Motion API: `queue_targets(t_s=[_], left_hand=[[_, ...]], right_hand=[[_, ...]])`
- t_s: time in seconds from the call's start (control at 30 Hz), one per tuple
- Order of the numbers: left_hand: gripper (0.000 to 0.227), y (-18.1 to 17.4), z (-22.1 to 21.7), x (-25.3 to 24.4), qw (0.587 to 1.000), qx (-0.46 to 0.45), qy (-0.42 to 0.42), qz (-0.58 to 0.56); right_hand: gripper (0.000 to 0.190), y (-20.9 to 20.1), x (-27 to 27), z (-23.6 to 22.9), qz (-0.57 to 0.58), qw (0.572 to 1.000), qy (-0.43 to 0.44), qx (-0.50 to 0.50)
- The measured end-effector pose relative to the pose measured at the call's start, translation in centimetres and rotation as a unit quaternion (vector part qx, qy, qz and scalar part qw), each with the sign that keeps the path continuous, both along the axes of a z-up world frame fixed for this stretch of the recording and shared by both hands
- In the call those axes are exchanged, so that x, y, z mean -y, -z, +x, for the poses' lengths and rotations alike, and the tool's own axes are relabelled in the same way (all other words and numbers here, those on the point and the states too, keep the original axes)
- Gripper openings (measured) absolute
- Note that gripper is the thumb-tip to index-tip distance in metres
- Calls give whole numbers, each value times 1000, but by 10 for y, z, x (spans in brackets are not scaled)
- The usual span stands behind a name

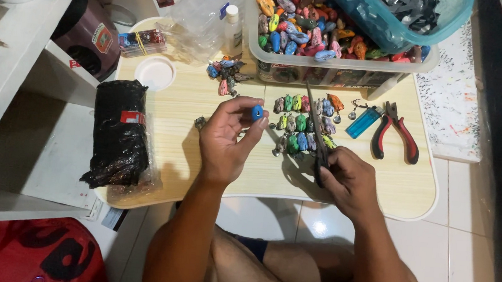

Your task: Assembling and modifying small colorful fishing lures using pliers and scissors

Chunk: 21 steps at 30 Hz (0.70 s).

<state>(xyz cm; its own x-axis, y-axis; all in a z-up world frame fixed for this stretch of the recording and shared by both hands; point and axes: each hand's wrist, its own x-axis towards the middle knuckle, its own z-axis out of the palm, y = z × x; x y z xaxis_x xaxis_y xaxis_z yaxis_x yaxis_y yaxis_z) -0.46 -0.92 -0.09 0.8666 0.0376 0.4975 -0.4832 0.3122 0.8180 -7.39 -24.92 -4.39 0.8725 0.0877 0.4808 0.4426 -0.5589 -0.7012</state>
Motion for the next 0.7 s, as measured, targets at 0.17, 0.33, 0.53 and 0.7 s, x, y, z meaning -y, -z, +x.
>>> queue_targets(t_s=[0.17, 0.33, 0.53, 0.7], left_hand=[[29, -2, 1, -3, 1000, 15, -14, 7], [29, 1, 0, -5, 1000, 6, -17, -7], [27, -2, -2, 1, 999, -15, -30, 8], [22, -15, -7, -3, 989, -24, -64, 131]], right_hand=[[23, -6, -3, 0, -26, 999, -4, 30], [26, -30, -14, 1, -25, 996, -24, 77], [34, -42, -17, 3, 9, 989, -85, 119], [31, -43, -14, 11, -9, 988, -99, 120]])
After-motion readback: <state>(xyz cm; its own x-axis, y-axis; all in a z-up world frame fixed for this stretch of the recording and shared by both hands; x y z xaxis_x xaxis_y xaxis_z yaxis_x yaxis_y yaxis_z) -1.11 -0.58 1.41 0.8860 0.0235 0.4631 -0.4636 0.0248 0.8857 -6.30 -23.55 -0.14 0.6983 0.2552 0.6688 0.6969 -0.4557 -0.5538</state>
